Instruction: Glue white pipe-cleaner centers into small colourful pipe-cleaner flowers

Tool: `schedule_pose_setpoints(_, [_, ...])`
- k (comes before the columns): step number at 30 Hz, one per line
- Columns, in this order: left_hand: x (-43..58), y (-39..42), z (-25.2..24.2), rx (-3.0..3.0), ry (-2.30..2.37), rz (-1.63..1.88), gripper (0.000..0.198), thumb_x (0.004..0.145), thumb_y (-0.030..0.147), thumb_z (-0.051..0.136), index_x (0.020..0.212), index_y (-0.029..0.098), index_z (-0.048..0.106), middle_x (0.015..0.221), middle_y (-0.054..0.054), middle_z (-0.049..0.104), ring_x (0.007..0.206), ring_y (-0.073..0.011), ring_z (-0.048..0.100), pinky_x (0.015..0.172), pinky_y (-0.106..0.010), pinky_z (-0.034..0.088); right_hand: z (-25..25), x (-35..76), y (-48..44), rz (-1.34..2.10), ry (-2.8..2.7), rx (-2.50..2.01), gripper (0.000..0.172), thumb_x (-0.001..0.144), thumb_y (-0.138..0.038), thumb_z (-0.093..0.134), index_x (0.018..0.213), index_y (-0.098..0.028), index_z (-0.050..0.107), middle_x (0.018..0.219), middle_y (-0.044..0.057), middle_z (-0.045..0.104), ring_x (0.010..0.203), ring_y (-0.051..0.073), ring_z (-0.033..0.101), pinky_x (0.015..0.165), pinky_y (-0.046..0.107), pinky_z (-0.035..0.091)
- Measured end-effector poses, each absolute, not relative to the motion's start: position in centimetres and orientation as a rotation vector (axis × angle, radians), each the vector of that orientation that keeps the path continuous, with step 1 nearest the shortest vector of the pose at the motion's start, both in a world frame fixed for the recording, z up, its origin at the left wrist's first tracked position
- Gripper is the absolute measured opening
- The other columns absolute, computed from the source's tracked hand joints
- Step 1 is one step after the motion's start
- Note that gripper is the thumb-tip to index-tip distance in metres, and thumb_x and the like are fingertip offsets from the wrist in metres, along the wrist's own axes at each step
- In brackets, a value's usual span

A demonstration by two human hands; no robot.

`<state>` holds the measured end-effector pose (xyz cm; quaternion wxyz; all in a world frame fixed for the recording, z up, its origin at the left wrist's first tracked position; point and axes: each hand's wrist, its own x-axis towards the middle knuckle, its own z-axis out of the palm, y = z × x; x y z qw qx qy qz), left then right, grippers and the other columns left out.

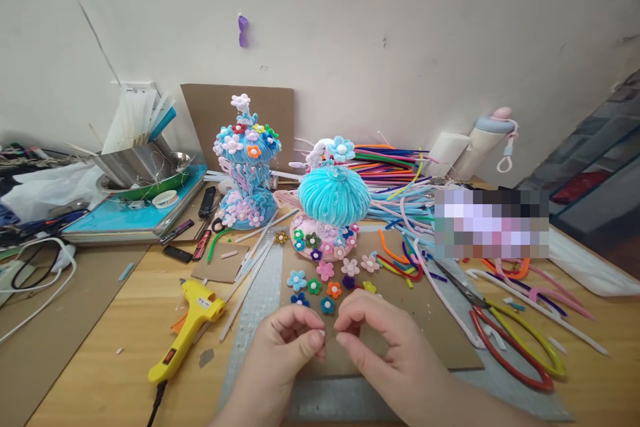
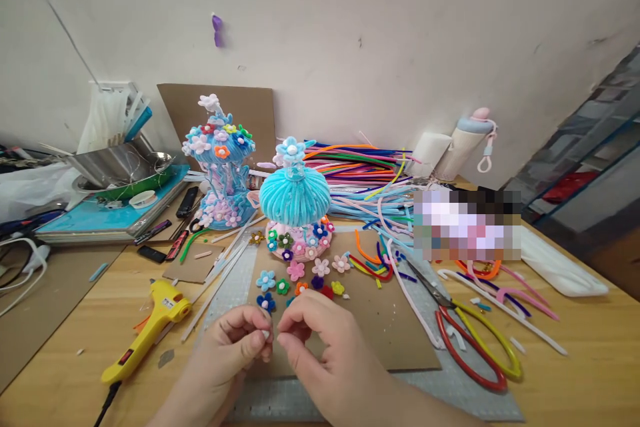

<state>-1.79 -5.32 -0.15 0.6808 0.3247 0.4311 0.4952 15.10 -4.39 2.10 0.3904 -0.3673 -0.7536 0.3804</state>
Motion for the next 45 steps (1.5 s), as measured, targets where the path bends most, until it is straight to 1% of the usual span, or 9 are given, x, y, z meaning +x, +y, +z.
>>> schedule_pose_setpoints(5, [-0.4,-5.2,0.0,0.657,0.892,1.107,0.031,0.050,0.034,0.086,0.063,0.016,0.064,0.057,0.004,0.061,0.051,-0.0076,0.051,0.052,-0.018,0.037,1.6,15.2,-4.3,0.919,-1.819,-0.864,0.013,0.082,-0.009,0.052,0.082,-0.022,0.053,0.077,-0.002,0.052,0.069,0.010,0.051,0.063,0.019,0.042])
schedule_pose_setpoints(10, [0.1,-5.0,-0.3,0.619,0.896,1.060,0.034,0.048,0.037,0.086,0.061,0.016,0.063,0.052,0.003,0.061,0.047,-0.0082,0.051,0.051,-0.019,0.038,1.2,15.4,-4.2,0.943,-1.837,-0.823,0.016,0.080,-0.008,0.055,0.086,-0.022,0.055,0.078,-0.002,0.054,0.069,0.010,0.051,0.063,0.020,0.042])
schedule_pose_setpoints(16, [0.2,-4.5,-0.8,0.703,0.951,1.081,0.031,0.052,0.037,0.084,0.060,0.014,0.063,0.051,0.002,0.061,0.048,-0.0083,0.051,0.051,-0.019,0.038,0.5,15.6,-3.9,0.830,-1.910,-0.821,0.017,0.079,-0.004,0.051,0.083,-0.020,0.056,0.078,0.000,0.053,0.068,0.011,0.049,0.059,0.021,0.040])
schedule_pose_setpoints(19, [0.1,-4.4,-1.0,0.731,0.952,1.077,0.028,0.055,0.035,0.083,0.062,0.015,0.066,0.053,0.002,0.062,0.049,-0.0085,0.052,0.053,-0.019,0.038,0.3,15.6,-3.8,0.863,-1.913,-0.881,0.014,0.080,-0.006,0.052,0.078,-0.020,0.054,0.075,0.000,0.052,0.066,0.011,0.049,0.058,0.022,0.039])
schedule_pose_setpoints(25, [0.2,-4.5,-0.8,0.699,0.944,1.050,0.025,0.059,0.033,0.082,0.066,0.015,0.066,0.055,0.002,0.062,0.052,-0.0083,0.052,0.056,-0.019,0.038,0.0,15.8,-3.6,0.976,-1.836,-0.968,0.008,0.084,-0.013,0.052,0.079,-0.020,0.054,0.077,0.000,0.053,0.067,0.012,0.051,0.059,0.022,0.041])
schedule_pose_setpoints(32, [0.1,-4.7,-0.8,0.695,0.994,1.038,0.026,0.057,0.031,0.082,0.064,0.015,0.063,0.055,0.003,0.059,0.053,-0.0081,0.051,0.055,-0.018,0.038,-0.1,16.0,-3.5,0.971,-1.876,-0.967,0.010,0.081,-0.011,0.052,0.079,-0.020,0.054,0.075,-0.001,0.051,0.067,0.011,0.048,0.059,0.021,0.039])
schedule_pose_setpoints(36, [-0.2,-4.7,-0.7,0.900,1.098,1.065,0.019,0.063,0.030,0.078,0.064,0.017,0.065,0.062,0.001,0.060,0.060,-0.0116,0.053,0.058,-0.021,0.041,-0.1,16.0,-3.4,1.018,-1.895,-1.004,0.011,0.080,-0.009,0.051,0.078,-0.020,0.053,0.075,-0.001,0.052,0.066,0.011,0.047,0.059,0.021,0.039])
schedule_pose_setpoints(41, [-0.4,-4.9,-0.3,1.349,1.266,1.142,0.006,0.071,0.023,0.068,0.065,0.020,0.069,0.067,-0.004,0.064,0.067,-0.0179,0.058,0.064,-0.026,0.044,-0.4,15.9,-3.4,1.078,-1.888,-1.087,0.013,0.076,-0.007,0.050,0.074,-0.020,0.050,0.070,-0.002,0.049,0.062,0.010,0.045,0.054,0.020,0.037])
schedule_pose_setpoints(45, [-0.1,-5.2,-0.2,1.506,1.325,1.192,0.008,0.071,0.019,0.065,0.066,0.024,0.070,0.066,-0.003,0.066,0.064,-0.0185,0.059,0.062,-0.027,0.044,-0.9,15.6,-3.5,1.096,-1.862,-1.104,0.015,0.072,-0.005,0.049,0.071,-0.020,0.048,0.069,-0.003,0.047,0.059,0.010,0.045,0.051,0.019,0.036])
